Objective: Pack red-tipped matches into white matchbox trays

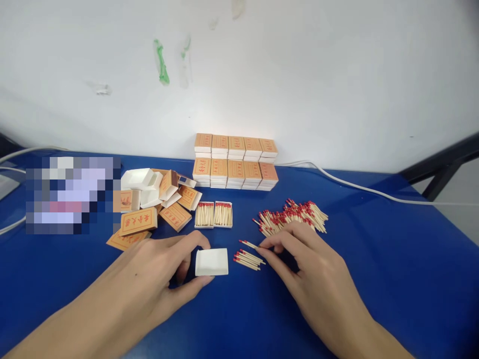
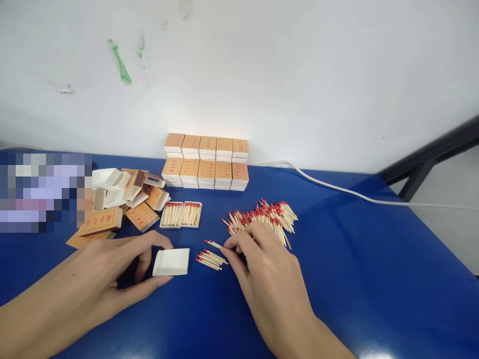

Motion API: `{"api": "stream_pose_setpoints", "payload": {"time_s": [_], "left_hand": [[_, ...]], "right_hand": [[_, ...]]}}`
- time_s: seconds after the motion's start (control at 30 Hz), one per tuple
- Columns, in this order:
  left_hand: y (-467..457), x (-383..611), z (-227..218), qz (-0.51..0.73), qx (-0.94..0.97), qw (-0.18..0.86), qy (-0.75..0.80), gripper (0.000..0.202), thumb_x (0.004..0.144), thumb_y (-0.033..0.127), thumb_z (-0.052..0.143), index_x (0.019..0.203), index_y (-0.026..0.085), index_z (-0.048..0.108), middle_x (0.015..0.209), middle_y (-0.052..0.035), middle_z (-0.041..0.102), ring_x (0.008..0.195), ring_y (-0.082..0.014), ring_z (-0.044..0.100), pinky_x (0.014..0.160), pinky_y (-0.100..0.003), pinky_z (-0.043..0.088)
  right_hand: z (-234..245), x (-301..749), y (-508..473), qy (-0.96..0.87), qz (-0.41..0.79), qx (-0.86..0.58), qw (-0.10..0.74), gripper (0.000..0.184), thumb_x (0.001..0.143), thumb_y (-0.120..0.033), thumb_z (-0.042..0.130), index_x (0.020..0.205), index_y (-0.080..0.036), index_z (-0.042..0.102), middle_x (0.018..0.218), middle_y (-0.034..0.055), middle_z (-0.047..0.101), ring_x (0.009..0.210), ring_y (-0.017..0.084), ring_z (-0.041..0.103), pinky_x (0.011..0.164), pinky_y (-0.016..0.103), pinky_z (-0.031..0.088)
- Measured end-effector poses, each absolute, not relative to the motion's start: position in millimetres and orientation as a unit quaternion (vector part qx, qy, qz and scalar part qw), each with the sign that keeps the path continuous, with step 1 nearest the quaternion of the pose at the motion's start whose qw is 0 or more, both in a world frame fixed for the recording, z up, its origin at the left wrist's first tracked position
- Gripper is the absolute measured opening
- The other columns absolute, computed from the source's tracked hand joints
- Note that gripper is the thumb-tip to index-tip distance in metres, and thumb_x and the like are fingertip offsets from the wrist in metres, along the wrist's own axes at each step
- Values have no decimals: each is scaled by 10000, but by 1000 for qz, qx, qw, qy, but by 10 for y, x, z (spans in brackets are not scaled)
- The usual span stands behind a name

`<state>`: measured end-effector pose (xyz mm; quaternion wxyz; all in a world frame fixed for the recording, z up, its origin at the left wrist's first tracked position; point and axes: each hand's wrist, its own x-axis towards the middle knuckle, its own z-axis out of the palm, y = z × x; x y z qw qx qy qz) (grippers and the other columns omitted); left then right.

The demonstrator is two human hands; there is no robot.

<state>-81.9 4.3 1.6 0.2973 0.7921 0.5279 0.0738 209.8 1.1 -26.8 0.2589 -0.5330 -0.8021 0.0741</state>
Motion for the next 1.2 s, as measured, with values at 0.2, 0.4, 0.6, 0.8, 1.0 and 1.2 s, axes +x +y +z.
{"api": "stream_pose_setpoints", "payload": {"time_s": [0.2, 0.4, 0.6, 0.8, 1.0, 1.2], "left_hand": [[51, -815, 24, 65, 781, 305, 541, 175, 1069, 508, 660, 1146, 352, 680, 687, 106, 603, 546, -106, 574, 528, -257, 363], [58, -826, 0, 80, 785, 314, 528, 202, 1073, 509, 652, 1169, 335, 688, 684, 89, 603, 531, -118, 565, 489, -246, 356], [70, -815, 17, 81, 787, 310, 527, 190, 1077, 497, 654, 1159, 329, 689, 687, 88, 597, 534, -116, 564, 510, -250, 357], [39, -803, 35, 70, 773, 312, 548, 184, 1076, 498, 659, 1171, 343, 686, 704, 92, 595, 572, -116, 567, 552, -257, 365], [44, -807, 26, 75, 782, 309, 536, 184, 1081, 501, 659, 1158, 335, 682, 698, 91, 593, 559, -115, 572, 540, -255, 356], [45, -818, 21, 66, 786, 311, 530, 175, 1086, 487, 651, 1143, 324, 681, 696, 88, 588, 551, -116, 569, 531, -261, 345]], "right_hand": [[-201, 2171, -13, -791, 150, -539, 248, 152, 1095, -251, 679, 958, -274, 738, 1009, 18, 695, 860, 190, 720, 747, 319, 581], [-188, 2171, -25, -801, 124, -526, 257, 215, 1128, -283, 624, 949, -280, 744, 1003, 18, 716, 840, 187, 740, 712, 313, 590], [-230, 2161, -25, -804, 100, -528, 255, 226, 1147, -294, 586, 973, -270, 729, 1003, 29, 715, 836, 193, 738, 717, 319, 594], [-262, 2117, -17, -802, 95, -531, 258, 182, 1128, -263, 627, 966, -266, 712, 987, 21, 703, 842, 194, 726, 727, 324, 583], [-253, 2090, -26, -812, 90, -512, 265, 167, 1135, -255, 620, 1011, -255, 731, 1003, 30, 706, 861, 193, 716, 746, 329, 581], [-214, 2120, 21, -796, -29, -523, 303, 119, 1090, -205, 686, 1010, -225, 772, 931, 42, 709, 881, 216, 664, 811, 369, 582]]}}
